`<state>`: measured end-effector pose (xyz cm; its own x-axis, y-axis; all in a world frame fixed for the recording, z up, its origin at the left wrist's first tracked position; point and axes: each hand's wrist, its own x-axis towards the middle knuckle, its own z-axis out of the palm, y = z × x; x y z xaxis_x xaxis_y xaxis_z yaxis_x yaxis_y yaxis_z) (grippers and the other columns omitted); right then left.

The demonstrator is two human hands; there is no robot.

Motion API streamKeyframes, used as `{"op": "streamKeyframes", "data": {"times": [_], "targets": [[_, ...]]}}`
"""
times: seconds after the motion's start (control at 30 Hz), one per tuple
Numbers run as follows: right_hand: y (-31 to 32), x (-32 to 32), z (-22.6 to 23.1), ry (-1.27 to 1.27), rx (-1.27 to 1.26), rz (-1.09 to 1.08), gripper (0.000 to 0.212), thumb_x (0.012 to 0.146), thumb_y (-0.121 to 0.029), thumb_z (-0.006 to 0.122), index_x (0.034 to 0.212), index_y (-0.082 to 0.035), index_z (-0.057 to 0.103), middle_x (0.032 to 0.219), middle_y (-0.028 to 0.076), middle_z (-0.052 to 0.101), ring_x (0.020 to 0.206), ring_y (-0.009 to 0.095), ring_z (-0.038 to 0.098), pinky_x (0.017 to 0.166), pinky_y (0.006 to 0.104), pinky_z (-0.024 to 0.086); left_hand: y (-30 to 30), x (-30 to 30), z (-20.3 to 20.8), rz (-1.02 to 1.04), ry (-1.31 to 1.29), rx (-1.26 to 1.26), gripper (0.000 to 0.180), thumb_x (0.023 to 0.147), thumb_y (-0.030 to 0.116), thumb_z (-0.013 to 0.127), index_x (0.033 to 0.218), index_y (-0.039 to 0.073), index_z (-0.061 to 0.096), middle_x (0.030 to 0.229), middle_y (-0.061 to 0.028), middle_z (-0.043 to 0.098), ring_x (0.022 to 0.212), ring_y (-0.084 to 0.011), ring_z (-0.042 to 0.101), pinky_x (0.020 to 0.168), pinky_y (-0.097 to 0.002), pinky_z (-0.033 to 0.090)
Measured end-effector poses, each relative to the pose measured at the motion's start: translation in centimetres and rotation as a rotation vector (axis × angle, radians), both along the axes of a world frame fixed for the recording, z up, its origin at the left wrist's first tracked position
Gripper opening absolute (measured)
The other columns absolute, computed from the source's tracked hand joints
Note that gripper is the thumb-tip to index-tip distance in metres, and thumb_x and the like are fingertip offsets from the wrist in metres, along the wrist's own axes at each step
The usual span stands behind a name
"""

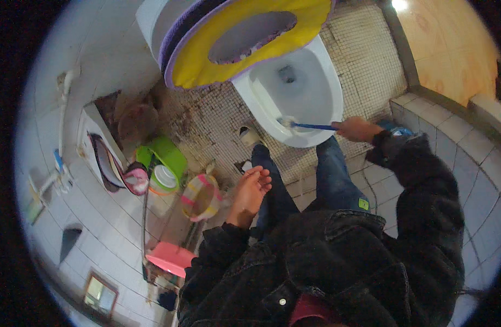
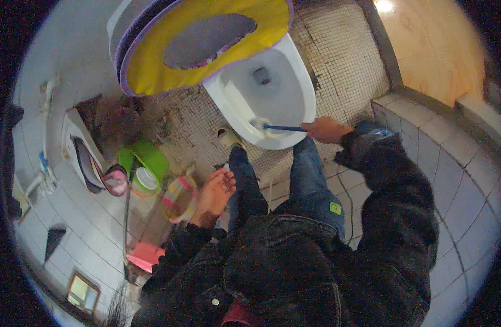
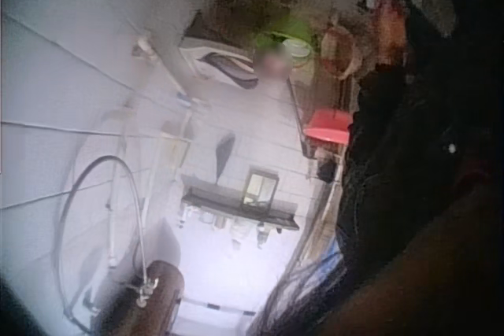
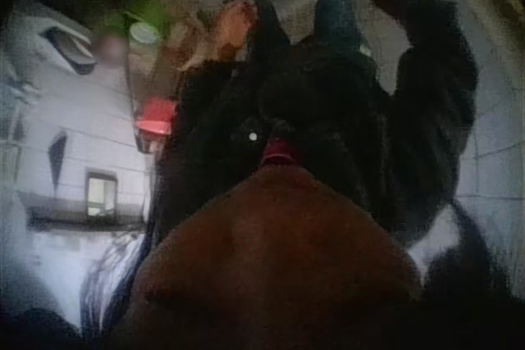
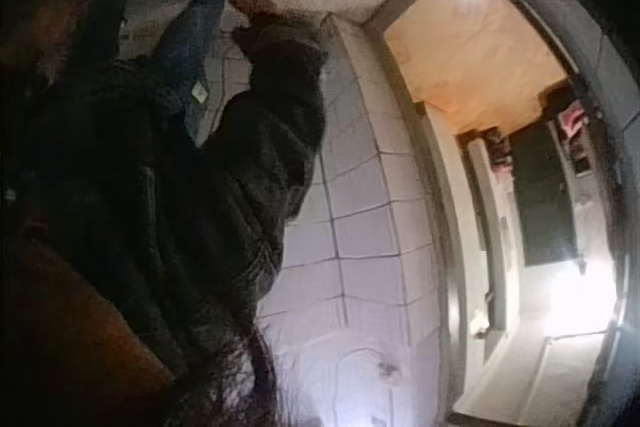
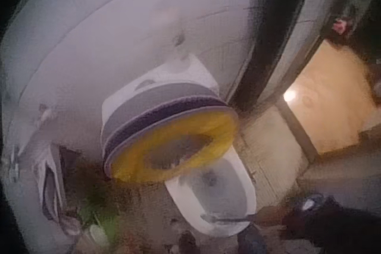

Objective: The person removes a pink floral toilet seat cover, places it on the floor, and installs a purple floral cover onto the toilet seat. They then use a toilet brush to scrub the inside of the bowl.

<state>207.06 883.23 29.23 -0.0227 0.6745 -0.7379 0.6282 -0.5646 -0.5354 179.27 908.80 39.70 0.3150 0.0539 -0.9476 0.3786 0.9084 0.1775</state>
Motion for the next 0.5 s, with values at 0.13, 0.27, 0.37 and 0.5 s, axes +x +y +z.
{"op": "streamKeyframes", "data": {"times": [0.13,0.27,0.37,0.5], "targets": [[5.9,-5.7,-7.0,0.028,0.407,-0.787,0.041,0.089,-0.027,0.054,0.126,-0.009,0.049,0.091,0.023,0.063,0.081,0.039,0.063,0.071,0.0448,0.05,4.0,0.9,-1.9,-0.158,-0.004,-0.04,0.017,0.09,0.014,0.054,0.106,0.01,0.057,0.1,-0.0063,0.061,0.091,-0.0199,0.058,0.079,-0.0355,0.047],[8.3,-9.1,-9.9,0.154,0.378,-1.305,0.042,0.089,-0.028,0.057,0.125,-0.008,0.051,0.083,0.014,0.064,0.071,0.026,0.063,0.062,0.0382,0.049,9.9,2.2,-4.4,-0.251,-0.102,-0.033,0.017,0.09,0.014,0.054,0.106,0.009,0.057,0.098,-0.0062,0.061,0.089,-0.0195,0.058,0.078,-0.0346,0.047],[9.8,-10.4,-9.2,0.867,0.022,-1.664,0.036,0.089,-0.027,0.057,0.119,-0.007,0.054,0.073,0.006,0.058,0.061,0.015,0.058,0.05,0.0309,0.046,14.1,3.1,-5.5,-0.305,-0.024,0.054,0.017,0.09,0.013,0.054,0.106,0.009,0.056,0.097,-0.0061,0.06,0.086,-0.0191,0.058,0.077,-0.0345,0.047],[12.5,-9.8,-9.9,0.779,0.003,-1.537,0.026,0.087,-0.025,0.056,0.098,-0.001,0.055,0.066,0.004,0.05,0.049,0.012,0.049,0.038,0.027,0.037,15.8,3.7,-5.4,-0.315,0.007,0.164,0.016,0.09,0.012,0.054,0.105,0.007,0.054,0.099,-0.0068,0.059,0.088,-0.0188,0.056,0.077,-0.0342,0.047]]}}
